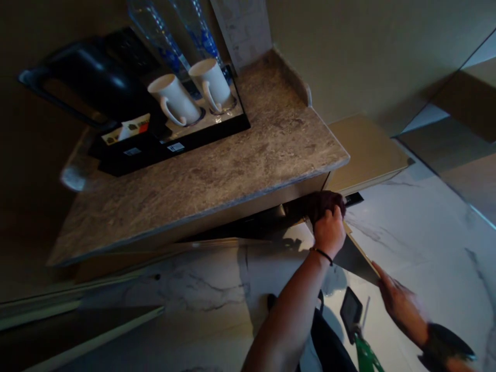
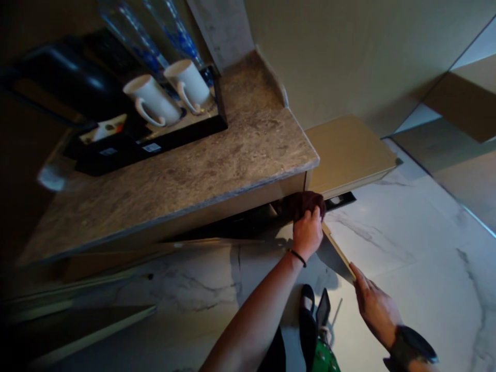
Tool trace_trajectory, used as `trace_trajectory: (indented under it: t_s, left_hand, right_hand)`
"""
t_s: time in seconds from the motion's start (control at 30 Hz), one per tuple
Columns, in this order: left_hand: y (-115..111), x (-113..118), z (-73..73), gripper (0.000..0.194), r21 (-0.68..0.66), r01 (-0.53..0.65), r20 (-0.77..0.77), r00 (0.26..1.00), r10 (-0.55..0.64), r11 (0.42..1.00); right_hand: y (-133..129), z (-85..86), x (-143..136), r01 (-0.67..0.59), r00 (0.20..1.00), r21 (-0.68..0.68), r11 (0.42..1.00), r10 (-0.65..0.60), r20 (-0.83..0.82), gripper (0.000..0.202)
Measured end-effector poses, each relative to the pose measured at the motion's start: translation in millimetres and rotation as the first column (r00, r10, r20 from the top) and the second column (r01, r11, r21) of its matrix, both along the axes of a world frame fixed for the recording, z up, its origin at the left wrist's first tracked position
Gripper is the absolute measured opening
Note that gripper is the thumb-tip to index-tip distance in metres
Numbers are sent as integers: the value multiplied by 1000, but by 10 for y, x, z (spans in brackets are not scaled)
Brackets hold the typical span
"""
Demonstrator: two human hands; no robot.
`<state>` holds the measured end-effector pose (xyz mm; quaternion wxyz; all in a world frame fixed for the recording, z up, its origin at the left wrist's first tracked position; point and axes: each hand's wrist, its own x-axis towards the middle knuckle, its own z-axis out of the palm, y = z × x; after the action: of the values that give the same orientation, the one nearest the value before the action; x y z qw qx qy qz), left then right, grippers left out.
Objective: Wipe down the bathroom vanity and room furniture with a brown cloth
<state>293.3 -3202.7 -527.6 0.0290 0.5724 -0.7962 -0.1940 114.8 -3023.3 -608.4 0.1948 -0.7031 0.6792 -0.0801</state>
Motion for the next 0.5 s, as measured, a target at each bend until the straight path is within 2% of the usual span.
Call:
trace_trajectory:
  t_s: [0.07, 0.13, 0.2, 0.23, 0.27, 0.33, 0.4, 0.43, 0.5]
  left_hand:
    - [392, -40, -90, 40, 56, 129, -104, 987, -123, 990]
    - [762, 31, -111, 36, 134, 245, -232, 950, -209, 960]
    - [939, 216, -100, 33, 181, 239, -302, 937, -177, 954]
    - [931, 351, -93, 33, 187, 195, -289, 948, -136, 963]
    - [862, 513, -91, 33, 193, 136, -232, 969, -90, 972]
    - [582, 895, -113, 32, 221, -9, 29, 1000, 3, 975]
    - [213, 1309, -187, 32, 248, -152, 312, 948, 69, 957]
    - [37, 1507, -242, 31, 261, -210, 406, 909, 90, 942]
    - [-229, 1847, -373, 26, 285, -288, 482, 868, 123, 914]
  right_hand:
    - [16, -37, -29, -14, 1000, -5, 1000, 14, -7, 51]
    - [44, -70, -31, -50, 999, -36, 998, 50, 6, 50]
    - [71, -85, -14, -95, 995, -71, 993, 98, 32, 48]
    - [80, -86, -6, -110, 993, -79, 991, 114, 36, 47]
    - [86, -87, -7, -113, 993, -76, 991, 116, 30, 46]
    - [88, -106, -48, -82, 997, -53, 995, 82, -12, 46]
    - [85, -173, -162, -36, 998, -41, 999, 34, -48, 46]
    - [81, -225, -244, -25, 999, -38, 999, 23, -47, 47]
    - [59, -332, -425, -46, 999, -36, 998, 45, -24, 48]
